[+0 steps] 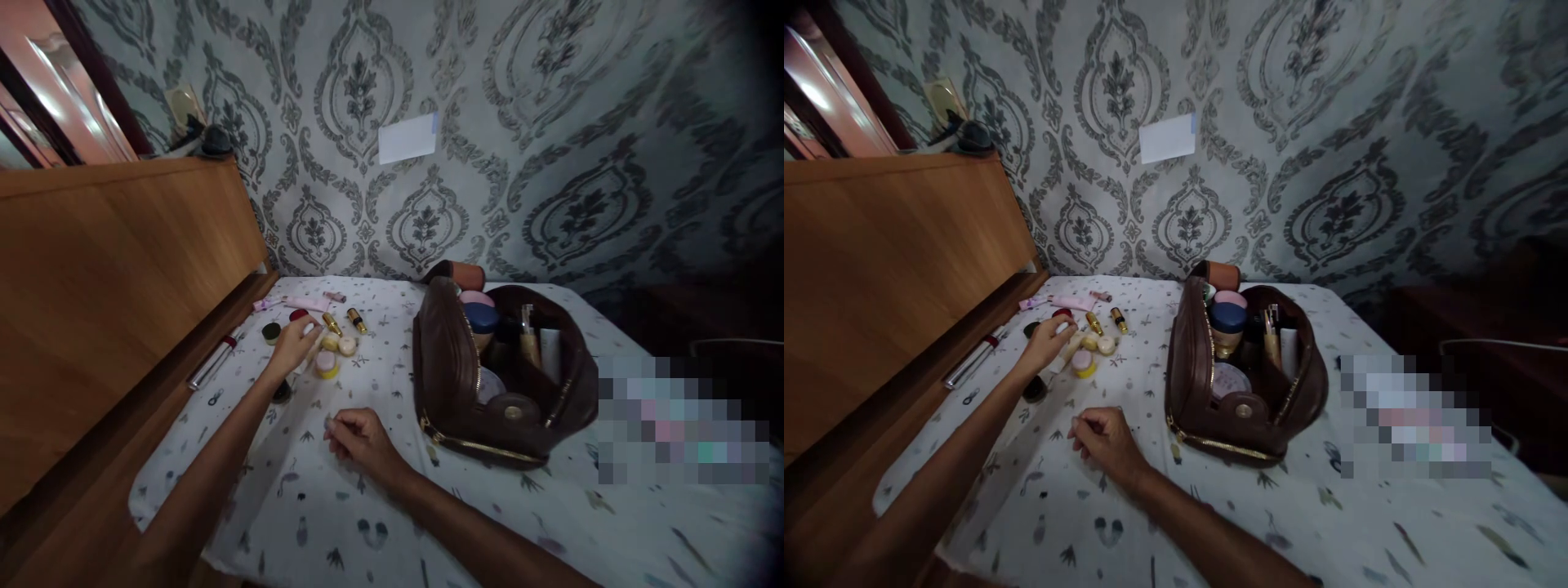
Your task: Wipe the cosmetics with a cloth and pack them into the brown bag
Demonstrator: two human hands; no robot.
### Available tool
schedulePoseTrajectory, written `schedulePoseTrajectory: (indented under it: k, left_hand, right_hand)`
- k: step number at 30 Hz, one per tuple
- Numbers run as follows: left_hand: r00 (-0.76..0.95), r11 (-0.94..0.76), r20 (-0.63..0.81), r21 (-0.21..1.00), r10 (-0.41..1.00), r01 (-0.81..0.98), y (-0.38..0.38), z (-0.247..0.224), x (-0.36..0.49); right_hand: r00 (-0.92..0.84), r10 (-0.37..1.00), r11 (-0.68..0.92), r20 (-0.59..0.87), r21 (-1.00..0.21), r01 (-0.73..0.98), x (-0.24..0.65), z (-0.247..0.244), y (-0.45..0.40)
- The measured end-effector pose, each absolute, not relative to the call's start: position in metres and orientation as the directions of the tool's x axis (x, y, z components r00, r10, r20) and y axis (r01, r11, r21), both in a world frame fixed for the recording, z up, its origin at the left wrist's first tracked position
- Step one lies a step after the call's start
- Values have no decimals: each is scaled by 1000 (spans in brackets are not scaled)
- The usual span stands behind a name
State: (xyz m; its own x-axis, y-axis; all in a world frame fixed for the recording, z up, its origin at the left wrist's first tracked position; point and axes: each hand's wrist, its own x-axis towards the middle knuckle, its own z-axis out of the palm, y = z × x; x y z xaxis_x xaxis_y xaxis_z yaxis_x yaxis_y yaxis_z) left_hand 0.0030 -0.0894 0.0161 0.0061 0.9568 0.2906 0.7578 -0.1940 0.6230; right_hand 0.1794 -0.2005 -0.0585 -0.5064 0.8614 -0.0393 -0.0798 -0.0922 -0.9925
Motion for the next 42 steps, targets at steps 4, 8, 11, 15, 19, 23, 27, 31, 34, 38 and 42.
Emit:
schedulePoseTrajectory:
  k: [4,8,11,15,19,23,27,31,34,38,42]
  left_hand:
    - [6,-129,262,455,965,881,-61,7,-1]
    - [19,-99,240,325,971,940,-53,1,3]
    - [46,-110,244,254,969,961,-50,4,6]
    - [43,-96,273,183,961,978,-33,18,-1]
    - [-26,-20,292,152,956,988,-5,33,-22]
    - [-114,73,266,157,957,985,16,36,-49]
    - [-177,143,229,159,957,977,31,28,-68]
    - [-170,149,182,123,969,981,46,15,-76]
    - [-126,117,144,72,982,991,58,7,-81]
    - [-50,49,103,6,993,999,73,1,-88]
    - [-13,15,66,-31,998,999,86,0,-90]
  right_hand:
    - [-496,867,-111,-51,-990,-92,180,-60,-201]
    - [-523,846,-163,-104,-984,-69,178,-58,-196]
    - [-574,797,-216,-189,-976,23,171,-52,-189]
    - [-565,801,-221,-197,-975,27,159,-47,-181]
    - [-469,883,30,21,-999,12,155,-53,-181]
    - [-467,872,217,148,-971,99,156,-59,-183]
    - [-486,862,219,143,-970,104,158,-60,-183]
    - [-502,854,238,138,-961,142,159,-61,-180]
    - [-515,843,275,153,-946,169,160,-62,-179]
    - [-528,829,314,183,-934,169,161,-61,-179]
    - [-529,831,320,175,-927,196,160,-65,-177]
